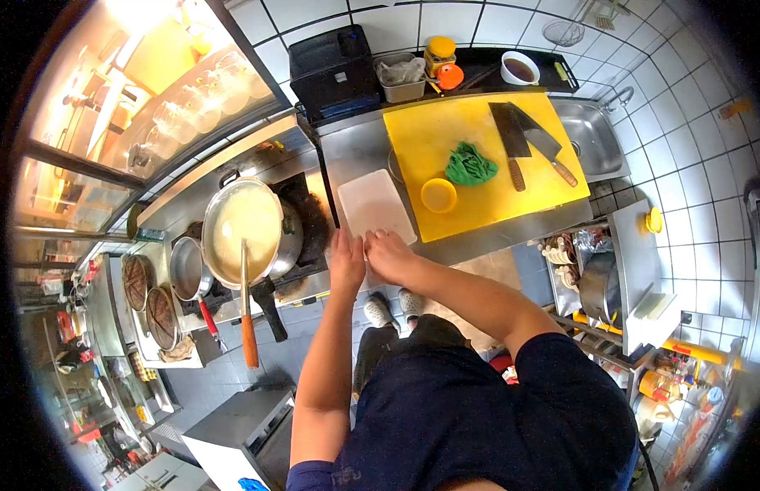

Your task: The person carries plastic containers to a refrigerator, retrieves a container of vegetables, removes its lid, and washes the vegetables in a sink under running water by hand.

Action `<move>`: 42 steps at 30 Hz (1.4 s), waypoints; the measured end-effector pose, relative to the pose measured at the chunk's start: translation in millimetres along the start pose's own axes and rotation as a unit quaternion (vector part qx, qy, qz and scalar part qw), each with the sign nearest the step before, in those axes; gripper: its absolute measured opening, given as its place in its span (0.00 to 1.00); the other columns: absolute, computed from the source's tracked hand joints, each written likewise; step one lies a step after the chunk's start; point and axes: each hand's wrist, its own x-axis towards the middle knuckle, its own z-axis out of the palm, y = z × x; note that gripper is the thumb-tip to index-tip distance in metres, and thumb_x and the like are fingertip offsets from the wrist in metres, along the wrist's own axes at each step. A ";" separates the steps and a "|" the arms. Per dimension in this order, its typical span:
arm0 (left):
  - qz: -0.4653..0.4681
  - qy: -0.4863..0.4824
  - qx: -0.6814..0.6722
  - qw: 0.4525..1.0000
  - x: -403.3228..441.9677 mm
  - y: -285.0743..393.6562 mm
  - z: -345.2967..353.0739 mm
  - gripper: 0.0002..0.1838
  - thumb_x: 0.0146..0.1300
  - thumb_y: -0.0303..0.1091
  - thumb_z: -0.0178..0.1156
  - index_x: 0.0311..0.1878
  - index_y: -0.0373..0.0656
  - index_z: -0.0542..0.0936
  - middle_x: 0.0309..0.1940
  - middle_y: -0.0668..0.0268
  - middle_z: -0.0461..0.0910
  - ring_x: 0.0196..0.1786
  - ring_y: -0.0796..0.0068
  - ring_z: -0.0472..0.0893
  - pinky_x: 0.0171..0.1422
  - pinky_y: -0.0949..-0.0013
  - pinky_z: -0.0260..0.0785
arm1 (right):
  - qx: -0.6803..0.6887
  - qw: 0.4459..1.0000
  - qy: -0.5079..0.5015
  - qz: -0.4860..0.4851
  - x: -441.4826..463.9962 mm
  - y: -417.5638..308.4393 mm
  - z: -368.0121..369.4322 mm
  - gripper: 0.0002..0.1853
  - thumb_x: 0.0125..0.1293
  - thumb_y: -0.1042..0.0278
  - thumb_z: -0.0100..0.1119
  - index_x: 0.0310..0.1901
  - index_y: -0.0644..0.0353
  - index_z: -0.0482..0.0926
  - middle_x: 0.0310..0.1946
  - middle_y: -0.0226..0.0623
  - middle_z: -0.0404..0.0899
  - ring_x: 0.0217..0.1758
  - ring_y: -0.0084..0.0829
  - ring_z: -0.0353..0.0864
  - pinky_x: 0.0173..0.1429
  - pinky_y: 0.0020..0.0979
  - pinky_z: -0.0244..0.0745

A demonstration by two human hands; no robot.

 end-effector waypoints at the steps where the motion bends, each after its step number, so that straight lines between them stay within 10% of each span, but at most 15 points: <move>1: -0.028 -0.006 -0.012 1.000 3.3 7.0 0.0 0.30 0.70 0.39 0.60 0.69 0.31 0.69 0.64 0.38 0.71 0.67 0.38 0.71 0.71 0.51 0.65 | 0.024 1.000 0.011 -0.009 -5.4 4.0 -1.1 0.12 0.59 0.68 0.60 0.42 0.63 0.83 0.38 0.43 0.79 0.47 0.42 0.81 0.48 0.39 0.79; 4: -0.121 -0.047 -0.010 0.992 9.3 12.8 1.7 0.31 0.67 0.40 0.62 0.68 0.31 0.70 0.58 0.39 0.76 0.59 0.40 0.77 0.67 0.51 0.69 | 0.060 0.962 0.237 0.119 -24.5 18.9 -12.5 0.09 0.61 0.69 0.60 0.40 0.64 0.83 0.41 0.47 0.80 0.45 0.47 0.82 0.48 0.43 0.79; 7: -0.195 -0.065 -0.050 0.977 4.8 13.6 3.3 0.28 0.65 0.41 0.65 0.61 0.30 0.74 0.47 0.44 0.81 0.46 0.47 0.82 0.54 0.54 0.75 | 0.106 0.919 0.164 0.342 -37.2 25.7 -5.4 0.11 0.68 0.67 0.55 0.35 0.65 0.84 0.38 0.49 0.82 0.43 0.52 0.82 0.50 0.47 0.78; 11: -0.276 -0.022 -0.213 0.937 -0.4 18.7 4.4 0.18 0.63 0.39 0.67 0.47 0.32 0.79 0.31 0.57 0.82 0.30 0.64 0.81 0.34 0.61 0.75 | 0.287 0.862 0.130 0.398 -54.2 52.3 39.4 0.10 0.68 0.66 0.60 0.40 0.65 0.84 0.35 0.45 0.85 0.37 0.42 0.85 0.43 0.39 0.79; 13: -0.131 -0.046 -0.172 0.975 -11.0 -43.0 29.3 0.14 0.63 0.36 0.67 0.42 0.36 0.79 0.29 0.62 0.80 0.29 0.70 0.79 0.30 0.64 0.72 | 0.426 0.763 0.114 0.472 -54.5 49.7 40.6 0.11 0.68 0.65 0.61 0.42 0.64 0.84 0.32 0.42 0.85 0.36 0.36 0.85 0.43 0.36 0.79; 18: -0.298 -0.116 -0.397 0.860 -23.8 -40.1 11.3 0.05 0.63 0.30 0.65 0.38 0.42 0.78 0.27 0.68 0.79 0.23 0.78 0.72 0.26 0.70 0.63 | 0.497 0.708 0.031 0.501 -75.7 42.6 80.0 0.14 0.59 0.59 0.65 0.43 0.58 0.86 0.35 0.38 0.88 0.36 0.32 0.86 0.42 0.36 0.79; 21: -0.293 -0.151 -0.437 0.837 -53.3 -48.2 3.6 0.06 0.66 0.28 0.64 0.42 0.40 0.77 0.31 0.70 0.77 0.32 0.77 0.75 0.36 0.73 0.66 | 0.331 0.855 0.071 0.392 -95.1 32.4 112.6 0.17 0.55 0.56 0.69 0.39 0.61 0.81 0.34 0.42 0.85 0.39 0.38 0.85 0.42 0.40 0.78; 28: -0.262 -0.201 -0.470 0.819 -116.3 -28.7 -39.1 0.09 0.66 0.23 0.61 0.46 0.36 0.73 0.44 0.61 0.77 0.50 0.67 0.77 0.56 0.62 0.73 | 0.533 0.772 0.015 0.345 -138.2 -4.0 53.0 0.22 0.54 0.55 0.75 0.41 0.62 0.78 0.36 0.39 0.81 0.40 0.32 0.79 0.43 0.36 0.74; 35: -0.059 -0.134 -0.337 0.930 -126.9 58.9 -26.2 0.27 0.71 0.37 0.57 0.66 0.29 0.68 0.60 0.52 0.74 0.59 0.58 0.76 0.60 0.53 0.74 | 0.556 0.764 0.140 0.296 -206.1 -4.7 -22.2 0.20 0.59 0.58 0.73 0.40 0.64 0.75 0.37 0.39 0.81 0.42 0.33 0.80 0.45 0.36 0.75; 42: -0.256 -0.306 -0.488 0.777 -135.7 141.4 67.6 0.42 0.63 0.52 0.63 0.69 0.30 0.64 0.61 0.46 0.72 0.60 0.48 0.76 0.63 0.48 0.71 | 0.542 0.737 0.159 0.373 -335.2 44.4 -100.8 0.21 0.71 0.49 0.60 0.48 0.62 0.78 0.43 0.43 0.81 0.52 0.36 0.82 0.57 0.39 0.78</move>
